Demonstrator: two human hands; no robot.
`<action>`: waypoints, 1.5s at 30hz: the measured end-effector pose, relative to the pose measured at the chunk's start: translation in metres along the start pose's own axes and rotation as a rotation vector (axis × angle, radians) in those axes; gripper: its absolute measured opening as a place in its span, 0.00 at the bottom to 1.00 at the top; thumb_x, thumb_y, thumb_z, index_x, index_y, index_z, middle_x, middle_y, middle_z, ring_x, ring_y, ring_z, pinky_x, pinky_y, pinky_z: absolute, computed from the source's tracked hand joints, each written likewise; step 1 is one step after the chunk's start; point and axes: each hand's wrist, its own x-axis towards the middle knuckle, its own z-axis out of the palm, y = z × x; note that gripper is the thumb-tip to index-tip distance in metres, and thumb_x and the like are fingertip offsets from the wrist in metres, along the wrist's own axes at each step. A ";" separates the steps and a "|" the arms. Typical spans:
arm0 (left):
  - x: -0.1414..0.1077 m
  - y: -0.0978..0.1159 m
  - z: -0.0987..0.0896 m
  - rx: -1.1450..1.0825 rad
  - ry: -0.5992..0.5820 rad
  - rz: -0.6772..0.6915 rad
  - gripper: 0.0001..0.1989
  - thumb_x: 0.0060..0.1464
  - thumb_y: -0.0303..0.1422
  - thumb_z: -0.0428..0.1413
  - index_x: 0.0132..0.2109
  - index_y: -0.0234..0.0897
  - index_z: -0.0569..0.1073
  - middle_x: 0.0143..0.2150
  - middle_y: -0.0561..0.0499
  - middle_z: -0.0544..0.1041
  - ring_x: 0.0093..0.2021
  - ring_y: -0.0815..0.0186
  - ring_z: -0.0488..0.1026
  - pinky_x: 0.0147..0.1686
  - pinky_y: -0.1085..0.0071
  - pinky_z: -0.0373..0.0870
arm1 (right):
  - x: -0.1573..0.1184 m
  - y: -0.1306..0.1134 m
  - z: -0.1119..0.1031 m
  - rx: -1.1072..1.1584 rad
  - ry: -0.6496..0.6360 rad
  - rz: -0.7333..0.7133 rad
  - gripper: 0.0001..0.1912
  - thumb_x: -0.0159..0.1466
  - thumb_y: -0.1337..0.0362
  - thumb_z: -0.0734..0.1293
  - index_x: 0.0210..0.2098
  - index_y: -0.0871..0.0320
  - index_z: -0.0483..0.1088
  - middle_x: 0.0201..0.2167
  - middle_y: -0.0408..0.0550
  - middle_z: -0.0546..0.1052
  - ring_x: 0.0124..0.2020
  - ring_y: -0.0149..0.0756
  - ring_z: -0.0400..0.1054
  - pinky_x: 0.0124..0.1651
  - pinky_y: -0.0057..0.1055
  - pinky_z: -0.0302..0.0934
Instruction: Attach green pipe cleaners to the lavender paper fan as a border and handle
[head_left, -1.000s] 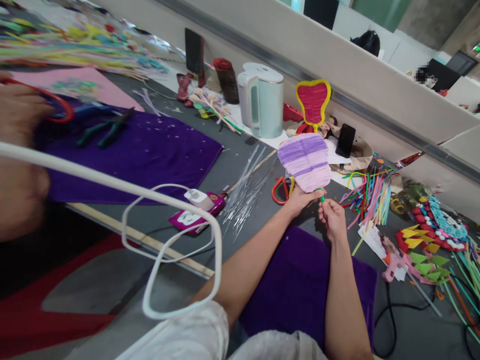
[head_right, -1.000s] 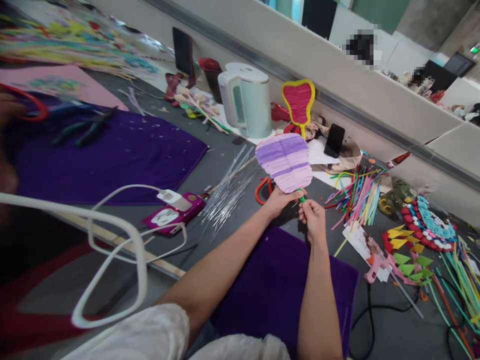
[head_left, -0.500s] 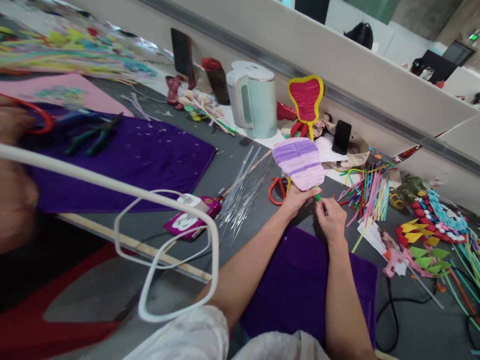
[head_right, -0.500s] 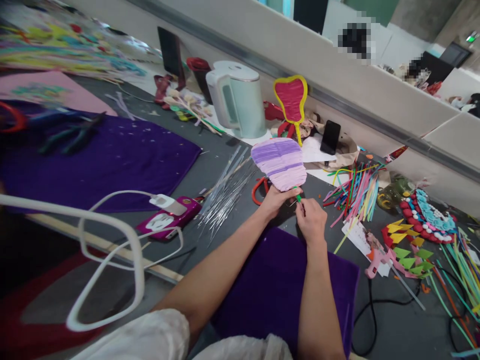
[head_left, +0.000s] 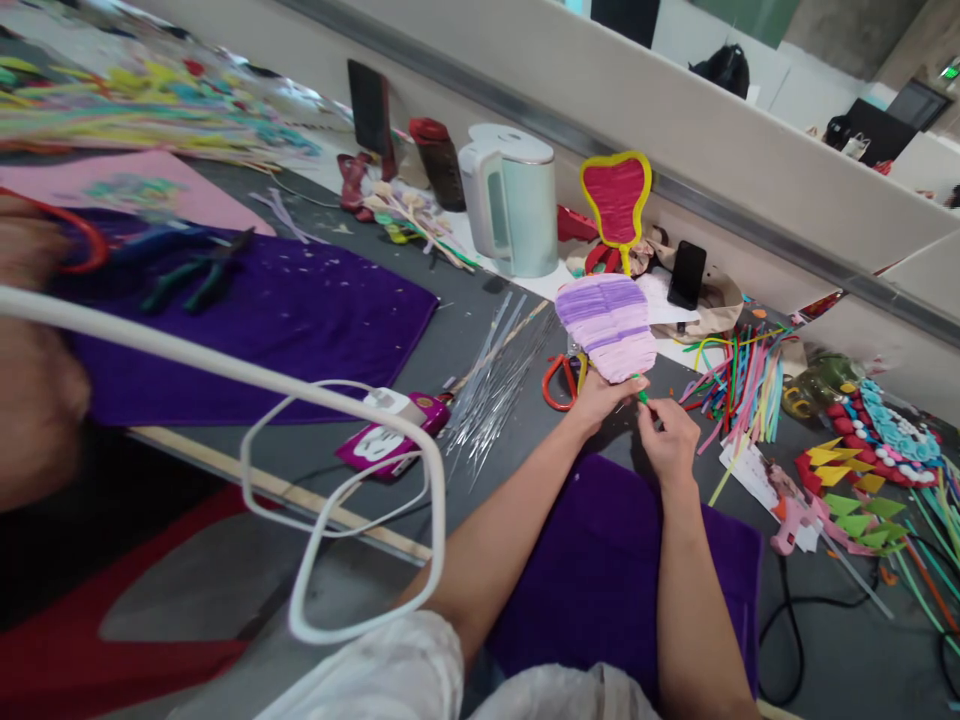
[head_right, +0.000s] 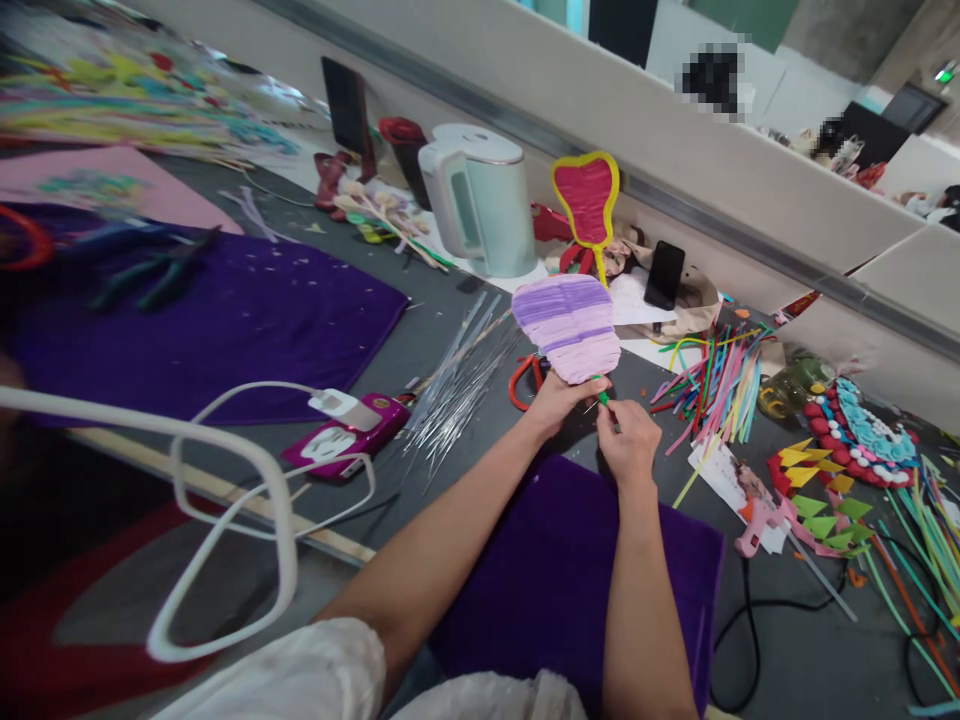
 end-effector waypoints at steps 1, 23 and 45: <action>0.000 0.000 -0.001 0.005 -0.011 0.005 0.16 0.36 0.35 0.70 0.31 0.30 0.77 0.27 0.48 0.77 0.24 0.70 0.68 0.21 0.73 0.63 | 0.001 -0.001 0.001 0.092 -0.003 0.090 0.11 0.65 0.60 0.63 0.31 0.57 0.75 0.26 0.46 0.76 0.27 0.32 0.67 0.34 0.29 0.61; 0.001 0.002 -0.015 0.029 -0.097 -0.073 0.21 0.41 0.43 0.68 0.38 0.32 0.79 0.31 0.47 0.79 0.28 0.67 0.74 0.29 0.70 0.72 | 0.001 0.006 -0.001 1.094 -0.309 0.771 0.18 0.48 0.57 0.78 0.35 0.58 0.75 0.27 0.44 0.79 0.22 0.28 0.71 0.24 0.23 0.69; -0.004 -0.004 -0.015 -0.045 0.008 -0.216 0.17 0.38 0.36 0.71 0.35 0.35 0.79 0.32 0.50 0.82 0.26 0.70 0.75 0.30 0.73 0.71 | -0.003 -0.004 -0.002 1.315 -0.366 0.806 0.21 0.53 0.56 0.76 0.41 0.61 0.73 0.30 0.49 0.81 0.28 0.35 0.77 0.27 0.27 0.73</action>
